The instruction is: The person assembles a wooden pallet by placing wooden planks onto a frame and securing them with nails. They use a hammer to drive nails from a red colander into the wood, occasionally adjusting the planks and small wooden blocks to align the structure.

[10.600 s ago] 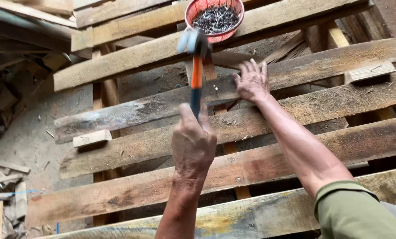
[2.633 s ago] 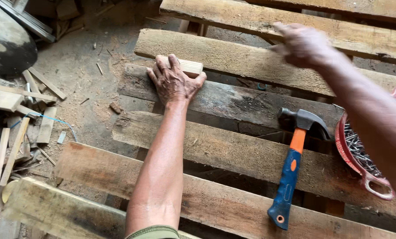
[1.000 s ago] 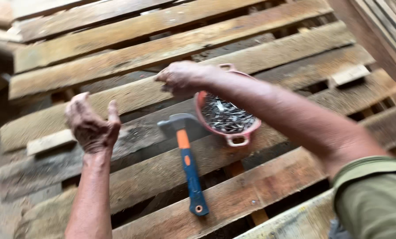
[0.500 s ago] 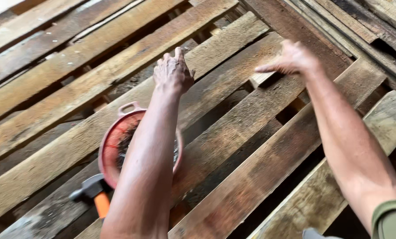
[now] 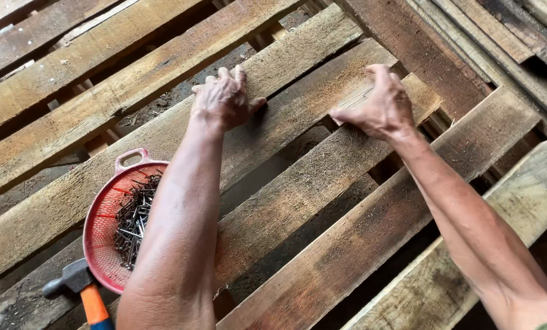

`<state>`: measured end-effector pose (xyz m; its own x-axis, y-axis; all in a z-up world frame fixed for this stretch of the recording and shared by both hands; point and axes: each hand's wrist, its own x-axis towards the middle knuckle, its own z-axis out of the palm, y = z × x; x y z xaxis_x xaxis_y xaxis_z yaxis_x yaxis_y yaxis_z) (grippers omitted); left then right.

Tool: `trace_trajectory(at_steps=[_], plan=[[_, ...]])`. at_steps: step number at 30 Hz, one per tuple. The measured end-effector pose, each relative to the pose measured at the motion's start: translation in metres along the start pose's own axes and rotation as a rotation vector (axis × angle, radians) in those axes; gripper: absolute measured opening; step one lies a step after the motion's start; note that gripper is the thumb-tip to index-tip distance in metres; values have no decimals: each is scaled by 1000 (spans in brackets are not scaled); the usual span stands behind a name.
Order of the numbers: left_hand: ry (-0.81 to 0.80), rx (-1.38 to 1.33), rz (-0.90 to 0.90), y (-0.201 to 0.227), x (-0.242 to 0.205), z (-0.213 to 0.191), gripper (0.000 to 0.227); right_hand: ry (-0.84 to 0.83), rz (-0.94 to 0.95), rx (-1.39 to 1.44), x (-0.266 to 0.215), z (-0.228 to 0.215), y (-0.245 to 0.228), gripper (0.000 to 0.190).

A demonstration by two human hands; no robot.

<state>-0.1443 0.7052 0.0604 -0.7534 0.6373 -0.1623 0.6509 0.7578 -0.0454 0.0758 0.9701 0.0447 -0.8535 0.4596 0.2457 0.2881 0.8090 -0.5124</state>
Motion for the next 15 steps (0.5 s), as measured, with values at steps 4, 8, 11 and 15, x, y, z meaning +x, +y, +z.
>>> trace_trajectory(at_steps=[4,8,11,15], plan=[[4,-61,18,-2,-4,-1,82,38,134,234,-3,-54,-56,96],[18,-69,-33,1,10,-1,92,95,-114,141,33,-39,-55,106],[-36,-139,-92,-3,7,-13,89,92,-125,15,74,7,-54,123],[-91,-285,-171,-8,13,-13,94,158,-163,-90,128,69,-16,128]])
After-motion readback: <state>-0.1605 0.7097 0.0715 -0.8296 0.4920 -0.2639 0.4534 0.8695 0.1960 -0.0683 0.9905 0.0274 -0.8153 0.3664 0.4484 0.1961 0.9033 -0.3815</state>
